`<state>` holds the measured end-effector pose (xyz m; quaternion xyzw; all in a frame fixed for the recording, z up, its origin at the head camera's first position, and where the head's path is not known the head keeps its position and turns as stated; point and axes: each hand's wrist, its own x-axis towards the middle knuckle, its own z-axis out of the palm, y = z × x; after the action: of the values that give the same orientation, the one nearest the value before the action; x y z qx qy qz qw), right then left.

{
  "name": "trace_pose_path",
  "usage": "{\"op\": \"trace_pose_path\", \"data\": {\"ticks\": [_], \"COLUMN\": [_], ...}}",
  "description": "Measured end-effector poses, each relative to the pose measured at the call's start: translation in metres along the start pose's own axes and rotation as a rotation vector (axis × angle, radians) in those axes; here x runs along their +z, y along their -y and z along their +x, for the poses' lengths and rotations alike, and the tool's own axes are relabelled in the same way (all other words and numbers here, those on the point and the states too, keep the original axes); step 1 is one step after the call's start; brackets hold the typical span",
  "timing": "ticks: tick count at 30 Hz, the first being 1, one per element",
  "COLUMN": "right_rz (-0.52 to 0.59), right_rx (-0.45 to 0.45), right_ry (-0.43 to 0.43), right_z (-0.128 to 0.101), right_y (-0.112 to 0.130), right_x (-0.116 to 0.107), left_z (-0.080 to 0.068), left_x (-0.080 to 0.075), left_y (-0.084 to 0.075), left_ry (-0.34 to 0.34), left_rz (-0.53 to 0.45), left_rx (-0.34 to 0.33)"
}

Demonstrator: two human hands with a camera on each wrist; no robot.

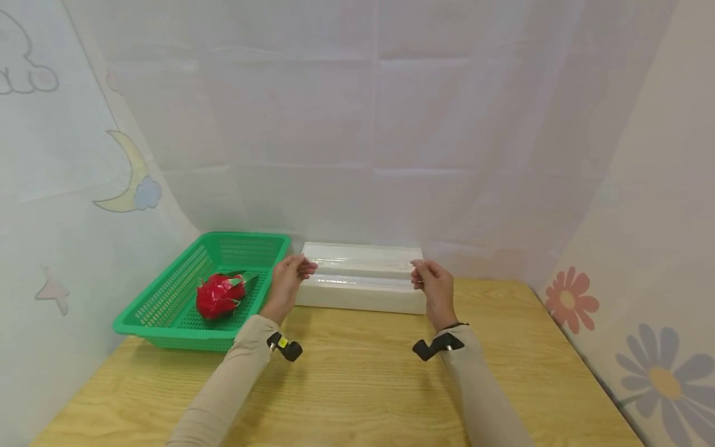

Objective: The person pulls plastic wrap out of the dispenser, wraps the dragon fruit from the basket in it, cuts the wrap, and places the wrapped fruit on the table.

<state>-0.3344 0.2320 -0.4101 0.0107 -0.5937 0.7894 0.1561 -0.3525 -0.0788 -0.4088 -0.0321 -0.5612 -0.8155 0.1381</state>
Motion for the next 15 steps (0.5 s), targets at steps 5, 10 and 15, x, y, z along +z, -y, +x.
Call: {"op": "trace_pose_path", "data": {"ticks": [5, 10, 15], "right_rz": [0.001, 0.019, 0.022], "right_rx": [-0.018, -0.024, -0.04], "right_ry": [-0.006, -0.025, -0.024], "right_z": [0.0003, 0.0003, 0.0004], "right_y": [0.0002, 0.0005, 0.002], "right_x": [0.0013, 0.0027, 0.0023], "left_z": [-0.0007, -0.0022, -0.001], "left_x": [0.0007, 0.0009, 0.0023], "left_y": [-0.0015, -0.0046, -0.0051], "left_ry": [0.002, 0.009, 0.008], "left_rz": [0.002, -0.003, -0.009], "left_rx": [0.017, 0.014, 0.021]}}
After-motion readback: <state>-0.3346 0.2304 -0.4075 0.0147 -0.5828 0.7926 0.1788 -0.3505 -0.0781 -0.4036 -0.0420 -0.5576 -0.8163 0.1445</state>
